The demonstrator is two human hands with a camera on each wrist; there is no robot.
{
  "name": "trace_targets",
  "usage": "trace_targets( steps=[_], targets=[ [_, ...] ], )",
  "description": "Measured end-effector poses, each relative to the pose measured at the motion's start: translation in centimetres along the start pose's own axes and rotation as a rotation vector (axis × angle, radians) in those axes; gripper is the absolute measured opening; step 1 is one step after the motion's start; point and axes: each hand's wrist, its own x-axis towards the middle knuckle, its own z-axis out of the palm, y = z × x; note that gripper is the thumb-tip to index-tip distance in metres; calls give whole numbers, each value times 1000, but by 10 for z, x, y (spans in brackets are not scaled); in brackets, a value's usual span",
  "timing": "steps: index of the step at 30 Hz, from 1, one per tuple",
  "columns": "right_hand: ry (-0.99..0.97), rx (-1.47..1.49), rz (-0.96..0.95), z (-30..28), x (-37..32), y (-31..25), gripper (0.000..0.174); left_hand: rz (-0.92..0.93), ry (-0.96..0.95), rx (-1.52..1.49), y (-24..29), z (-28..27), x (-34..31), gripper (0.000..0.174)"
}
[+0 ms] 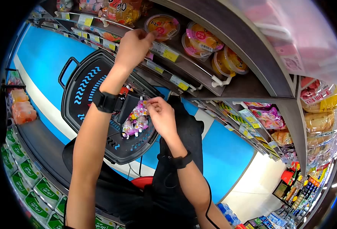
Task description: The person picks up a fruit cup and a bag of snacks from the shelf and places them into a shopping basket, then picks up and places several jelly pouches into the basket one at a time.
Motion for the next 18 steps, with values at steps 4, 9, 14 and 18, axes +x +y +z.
trace_targets(
  steps=[4, 9, 14, 18],
  targets=[
    [-61, -71, 56, 0, 6, 6, 21, -186, -119, -531, 3, -3, 5, 24],
    [-48, -183, 23, 8, 8, 18, 26, -60, -85, -835, 0, -7, 0, 13],
    [-22, -199, -21, 7, 12, 23, 30, 62, -79, -1018, 21, -22, -8, 15],
    [-46, -205, 3, 9, 10, 21, 33, 133, -292, -1002, 33, -38, -6, 17]
  ],
)
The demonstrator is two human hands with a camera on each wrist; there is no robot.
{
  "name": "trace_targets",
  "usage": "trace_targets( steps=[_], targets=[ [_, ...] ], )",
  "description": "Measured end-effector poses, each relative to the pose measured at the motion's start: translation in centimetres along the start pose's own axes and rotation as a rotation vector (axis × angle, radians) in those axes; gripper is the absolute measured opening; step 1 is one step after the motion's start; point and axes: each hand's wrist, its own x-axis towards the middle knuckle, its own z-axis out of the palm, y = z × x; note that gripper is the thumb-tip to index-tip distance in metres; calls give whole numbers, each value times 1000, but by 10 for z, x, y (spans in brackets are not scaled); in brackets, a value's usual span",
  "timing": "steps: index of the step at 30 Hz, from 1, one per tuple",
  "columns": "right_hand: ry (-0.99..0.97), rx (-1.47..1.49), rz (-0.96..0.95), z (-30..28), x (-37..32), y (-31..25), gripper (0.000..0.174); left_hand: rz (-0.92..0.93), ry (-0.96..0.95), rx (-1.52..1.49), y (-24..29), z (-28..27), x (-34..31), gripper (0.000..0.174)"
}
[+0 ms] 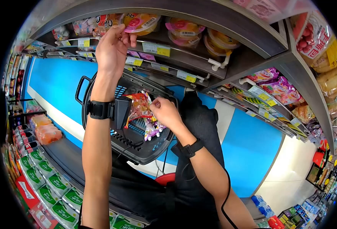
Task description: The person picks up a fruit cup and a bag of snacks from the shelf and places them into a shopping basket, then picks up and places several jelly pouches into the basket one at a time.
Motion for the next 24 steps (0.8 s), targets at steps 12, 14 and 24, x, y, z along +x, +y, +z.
trace_targets(
  steps=[12, 14, 24],
  targets=[
    [44, -230, -63, 5, -6, 3, 29, -81, -297, 100, 0, 64, 3, 16],
    [18, -222, -45, 6, -6, 3, 28, -122, -269, 53, -12, 75, 10, 17],
    [26, -262, -165, 12, 3, 25, 26, -129, -218, 90, -39, 104, 20, 27]
  ],
)
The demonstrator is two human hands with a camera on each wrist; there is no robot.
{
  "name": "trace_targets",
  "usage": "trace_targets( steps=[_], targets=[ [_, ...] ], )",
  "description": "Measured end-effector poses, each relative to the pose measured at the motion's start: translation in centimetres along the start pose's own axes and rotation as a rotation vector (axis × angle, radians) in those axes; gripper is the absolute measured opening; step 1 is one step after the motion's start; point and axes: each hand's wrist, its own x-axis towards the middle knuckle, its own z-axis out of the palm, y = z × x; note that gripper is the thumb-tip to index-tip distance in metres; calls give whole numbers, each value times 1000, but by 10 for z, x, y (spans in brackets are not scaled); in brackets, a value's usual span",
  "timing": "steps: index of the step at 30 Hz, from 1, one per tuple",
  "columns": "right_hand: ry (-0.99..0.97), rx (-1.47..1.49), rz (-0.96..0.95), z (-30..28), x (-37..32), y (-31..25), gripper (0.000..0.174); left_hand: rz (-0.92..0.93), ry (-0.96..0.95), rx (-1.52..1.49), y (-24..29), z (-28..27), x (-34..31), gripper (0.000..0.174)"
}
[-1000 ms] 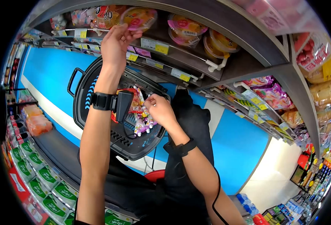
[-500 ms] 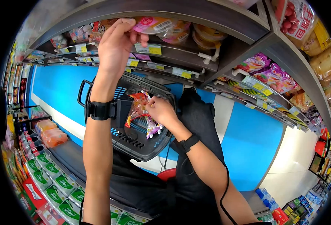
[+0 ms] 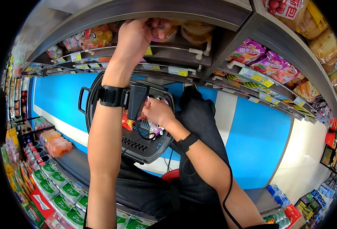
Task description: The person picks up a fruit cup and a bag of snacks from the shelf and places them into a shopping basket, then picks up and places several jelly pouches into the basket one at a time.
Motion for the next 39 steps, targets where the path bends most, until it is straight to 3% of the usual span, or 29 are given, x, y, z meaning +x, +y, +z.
trace_targets(
  steps=[2, 5, 14, 21, 34, 39],
  targets=[
    [-28, 12, 19, -5, -1, -6, 25, 9, -53, -29, -3, -8, 4, 25],
    [-23, 54, 24, -3, 0, -5, 25, -47, 45, 49, -1, -8, 2, 26],
    [70, 105, -92, 8, -1, 4, 25, -62, 61, 207, 16, 7, -14, 31],
    [13, 55, -38, 1, -3, -4, 27, 38, 2, 226, 11, 6, 1, 34],
    [-25, 85, -21, -4, -7, -11, 27, -121, -33, -8, 9, 14, 11, 30],
    [-26, 14, -38, -2, -6, -8, 28, -101, -35, 48, 10, 7, 10, 34]
  ],
)
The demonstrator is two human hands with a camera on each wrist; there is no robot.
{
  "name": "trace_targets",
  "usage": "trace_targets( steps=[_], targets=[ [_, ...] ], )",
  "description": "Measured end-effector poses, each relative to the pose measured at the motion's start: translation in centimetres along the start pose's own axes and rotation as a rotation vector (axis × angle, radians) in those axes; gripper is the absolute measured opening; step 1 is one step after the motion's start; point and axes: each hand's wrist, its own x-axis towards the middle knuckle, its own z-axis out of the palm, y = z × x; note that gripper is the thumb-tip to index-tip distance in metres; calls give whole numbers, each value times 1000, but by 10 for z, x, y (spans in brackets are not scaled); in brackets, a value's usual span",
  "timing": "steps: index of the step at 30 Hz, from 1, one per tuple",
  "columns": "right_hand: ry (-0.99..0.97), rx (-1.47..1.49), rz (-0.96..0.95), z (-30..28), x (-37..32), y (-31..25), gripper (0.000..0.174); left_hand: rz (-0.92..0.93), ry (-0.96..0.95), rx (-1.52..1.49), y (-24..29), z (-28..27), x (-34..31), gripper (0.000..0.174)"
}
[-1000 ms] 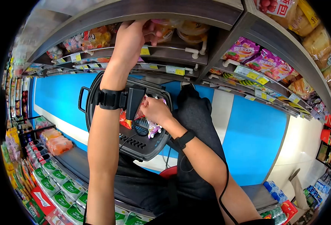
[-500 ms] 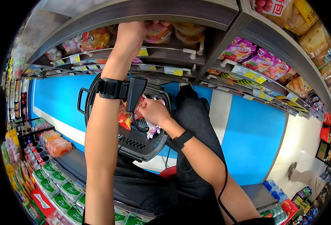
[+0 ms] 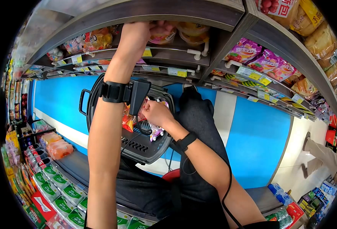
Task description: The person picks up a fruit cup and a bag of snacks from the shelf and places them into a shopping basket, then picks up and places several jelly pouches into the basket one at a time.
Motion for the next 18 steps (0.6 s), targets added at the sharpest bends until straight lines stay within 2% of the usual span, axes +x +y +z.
trace_targets(
  steps=[2, 5, 8, 12, 15, 17, 18],
  targets=[
    [-26, -1, 27, -1, 1, -1, 29, 40, 104, 43, -2, 5, -5, 35],
    [-41, -21, 18, 1, 2, 2, 29, -62, 179, 63, -1, 7, -4, 37],
    [-32, -29, -21, 7, 4, 10, 29, 115, 156, 160, -5, 1, -7, 37],
    [8, 100, 48, 3, 0, -1, 28, 96, 190, 114, -1, -11, -13, 32],
    [-76, 85, 140, -12, -3, -17, 27, 57, 300, 60, 15, -10, -45, 25],
    [-45, 92, 148, -13, -3, -20, 25, 71, 324, -13, 7, -32, -82, 22],
    [-33, 89, 158, -14, -4, -18, 24, 20, 378, -32, 6, -35, -105, 20]
  ],
)
